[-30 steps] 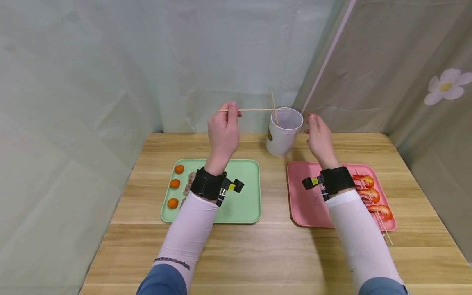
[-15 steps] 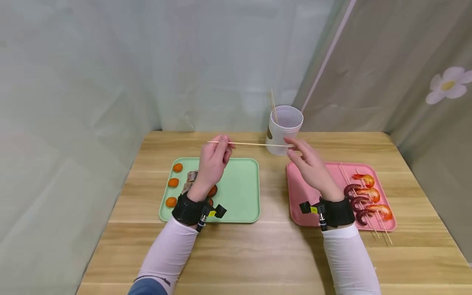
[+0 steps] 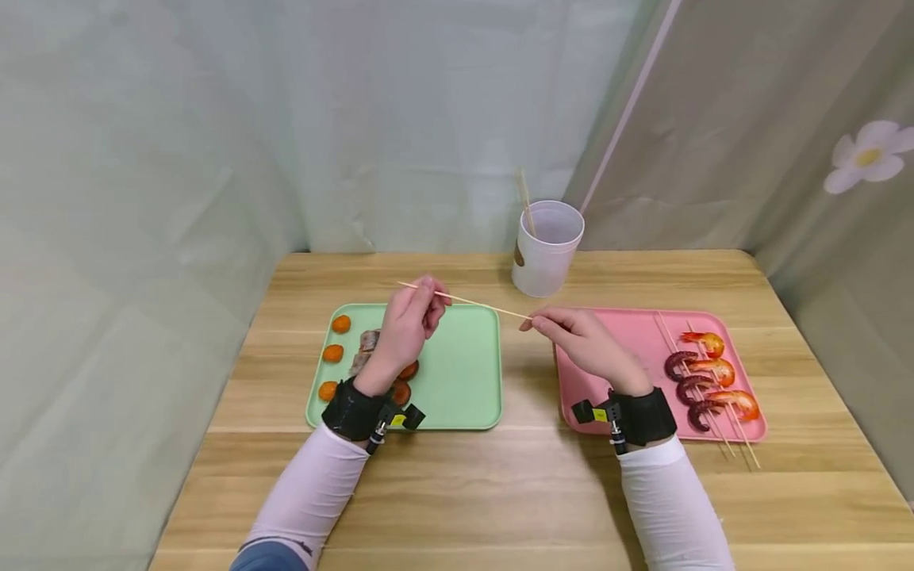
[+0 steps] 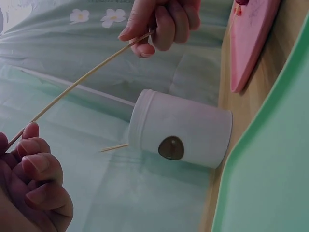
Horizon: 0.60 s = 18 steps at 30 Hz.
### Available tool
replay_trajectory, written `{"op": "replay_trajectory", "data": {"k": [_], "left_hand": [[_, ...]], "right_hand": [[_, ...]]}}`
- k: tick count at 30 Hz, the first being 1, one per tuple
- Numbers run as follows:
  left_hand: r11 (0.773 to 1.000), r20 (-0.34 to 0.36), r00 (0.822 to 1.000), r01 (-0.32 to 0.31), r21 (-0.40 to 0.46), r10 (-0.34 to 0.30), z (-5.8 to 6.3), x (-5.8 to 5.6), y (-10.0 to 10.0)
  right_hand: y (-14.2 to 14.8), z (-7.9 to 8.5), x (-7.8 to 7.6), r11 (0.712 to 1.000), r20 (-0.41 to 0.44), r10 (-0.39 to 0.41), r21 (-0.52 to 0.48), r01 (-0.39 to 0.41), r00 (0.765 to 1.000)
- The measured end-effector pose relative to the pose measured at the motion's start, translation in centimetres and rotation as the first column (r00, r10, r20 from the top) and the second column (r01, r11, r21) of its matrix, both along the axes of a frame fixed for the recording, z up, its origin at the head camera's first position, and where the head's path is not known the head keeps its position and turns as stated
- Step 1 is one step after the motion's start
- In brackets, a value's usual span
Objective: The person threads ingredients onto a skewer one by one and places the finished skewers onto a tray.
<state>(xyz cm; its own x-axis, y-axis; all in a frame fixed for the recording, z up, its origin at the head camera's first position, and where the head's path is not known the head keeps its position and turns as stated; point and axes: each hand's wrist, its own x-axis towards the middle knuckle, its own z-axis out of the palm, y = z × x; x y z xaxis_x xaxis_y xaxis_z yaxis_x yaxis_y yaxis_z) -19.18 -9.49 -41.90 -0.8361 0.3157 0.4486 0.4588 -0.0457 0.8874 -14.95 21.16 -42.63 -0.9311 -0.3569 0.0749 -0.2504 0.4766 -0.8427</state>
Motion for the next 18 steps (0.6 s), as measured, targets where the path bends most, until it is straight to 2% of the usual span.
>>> {"op": "replay_trajectory", "data": {"k": [8, 13, 18], "left_hand": [[1.000, 0.057, 0.998, -0.004, -0.029, 0.006, -0.5, -0.1, -0.5], [0.999, 0.097, 0.995, -0.001, -0.040, 0.005, -0.8, -0.2, -0.8], [0.998, 0.099, 0.995, 0.007, -0.066, -0.001, -0.8, -0.2, -1.1]], "right_hand": [[-0.6, -0.2, -0.3, 1.000, -0.034, 0.016, 0.013, -0.015, 0.999], [-0.3, -0.5, -0.3, 1.000, -0.012, -0.010, 0.000, 0.010, 1.000], [-0.1, -0.6, -0.2, 0.998, -0.005, -0.054, -0.021, 0.054, 0.999]]}}
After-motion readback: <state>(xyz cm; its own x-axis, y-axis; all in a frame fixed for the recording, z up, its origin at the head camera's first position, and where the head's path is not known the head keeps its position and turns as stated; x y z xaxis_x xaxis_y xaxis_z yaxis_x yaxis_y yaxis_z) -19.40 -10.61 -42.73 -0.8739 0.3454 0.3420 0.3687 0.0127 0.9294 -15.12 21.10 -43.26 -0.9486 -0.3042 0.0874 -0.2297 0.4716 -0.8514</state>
